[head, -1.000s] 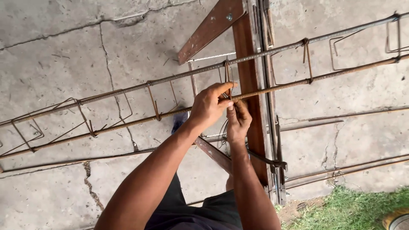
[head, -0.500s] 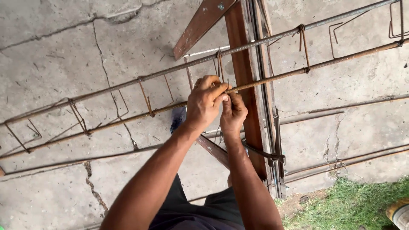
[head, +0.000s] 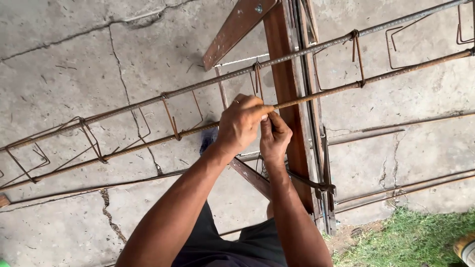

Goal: The person prepares a length of wire by hand, then walks to a metal rebar structure. Using pliers, the person wraps and twists the wire around the rebar intersections to secure the framework.

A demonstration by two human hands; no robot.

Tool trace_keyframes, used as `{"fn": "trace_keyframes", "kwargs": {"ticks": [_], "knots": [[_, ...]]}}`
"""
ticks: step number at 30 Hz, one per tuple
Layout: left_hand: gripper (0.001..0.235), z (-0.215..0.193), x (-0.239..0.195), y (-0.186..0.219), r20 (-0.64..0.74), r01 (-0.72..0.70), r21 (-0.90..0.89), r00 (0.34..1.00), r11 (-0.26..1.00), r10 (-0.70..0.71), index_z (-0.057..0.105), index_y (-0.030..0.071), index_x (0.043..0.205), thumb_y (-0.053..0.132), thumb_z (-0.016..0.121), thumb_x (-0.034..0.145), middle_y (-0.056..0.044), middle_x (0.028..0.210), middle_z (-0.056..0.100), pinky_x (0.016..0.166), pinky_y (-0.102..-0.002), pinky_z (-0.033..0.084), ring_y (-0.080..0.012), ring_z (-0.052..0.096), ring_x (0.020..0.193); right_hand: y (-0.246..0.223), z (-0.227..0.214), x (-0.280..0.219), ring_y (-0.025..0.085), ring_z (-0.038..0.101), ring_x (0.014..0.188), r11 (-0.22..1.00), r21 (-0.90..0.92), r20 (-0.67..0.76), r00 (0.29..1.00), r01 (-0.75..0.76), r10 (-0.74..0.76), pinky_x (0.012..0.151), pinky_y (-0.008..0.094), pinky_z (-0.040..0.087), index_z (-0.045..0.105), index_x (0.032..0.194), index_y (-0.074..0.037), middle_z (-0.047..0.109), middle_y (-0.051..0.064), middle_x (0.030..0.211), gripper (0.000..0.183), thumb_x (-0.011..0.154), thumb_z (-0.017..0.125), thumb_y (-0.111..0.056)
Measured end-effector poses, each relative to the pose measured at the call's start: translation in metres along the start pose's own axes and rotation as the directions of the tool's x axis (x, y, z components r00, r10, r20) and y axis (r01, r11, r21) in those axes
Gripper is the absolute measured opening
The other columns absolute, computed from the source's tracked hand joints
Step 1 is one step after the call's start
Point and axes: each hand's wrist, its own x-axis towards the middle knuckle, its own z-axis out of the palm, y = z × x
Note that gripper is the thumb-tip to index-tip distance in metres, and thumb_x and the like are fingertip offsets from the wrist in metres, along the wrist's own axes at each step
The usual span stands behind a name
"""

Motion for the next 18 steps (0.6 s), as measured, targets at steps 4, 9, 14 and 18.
{"fn": "trace_keyframes", "kwargs": {"ticks": [4,9,14,18], "knots": [[0.017,-0.016,-0.003,0.004,0.070,-0.080,0.027,0.994,0.996,0.078,0.078,0.016,0.110,0.016,0.070,0.094,-0.005,0.104,0.066,0.084,-0.039,0.052,-0.0250,0.060,0.098,0.006,0.001,0.000,0.009,0.058,0.080,0.999,0.028,-0.033,0.999,-0.036,0.037,0.073,0.039,0.056,0.077,0.101,-0.003,0.072,0.010,0.078,0.009,0.096,0.071,-0.007],[0.028,-0.042,0.008,0.015,0.220,0.166,-0.343,0.971,0.924,-0.093,0.077,0.009,0.100,0.035,0.065,0.099,-0.018,0.109,0.066,0.087,-0.048,0.053,-0.0369,0.062,0.101,0.001,0.002,-0.002,0.013,0.063,0.076,0.999,-0.027,-0.050,0.998,-0.034,0.032,0.073,0.040,0.056,0.078,0.097,-0.005,0.072,0.011,0.074,0.008,0.096,0.070,-0.007],[0.021,-0.040,0.019,0.024,0.289,0.283,-0.357,0.940,0.890,-0.183,0.077,0.004,0.098,0.025,0.073,0.094,-0.021,0.109,0.065,0.086,-0.050,0.052,-0.0397,0.063,0.101,-0.004,0.004,0.002,0.013,0.066,0.082,0.999,-0.025,-0.066,0.997,-0.042,0.041,0.074,0.040,0.056,0.078,0.097,-0.004,0.074,0.013,0.077,0.011,0.097,0.067,-0.008],[0.030,-0.044,0.029,0.034,0.396,0.595,-0.440,0.801,0.673,-0.449,0.064,0.009,0.101,0.016,0.083,0.077,-0.015,0.106,0.057,0.093,-0.049,0.051,-0.0356,0.060,0.106,0.010,0.001,0.001,0.016,0.069,0.084,0.998,-0.037,-0.074,0.996,-0.047,0.044,0.074,0.042,0.056,0.079,0.100,-0.002,0.074,0.014,0.077,0.011,0.095,0.070,-0.007]]}}
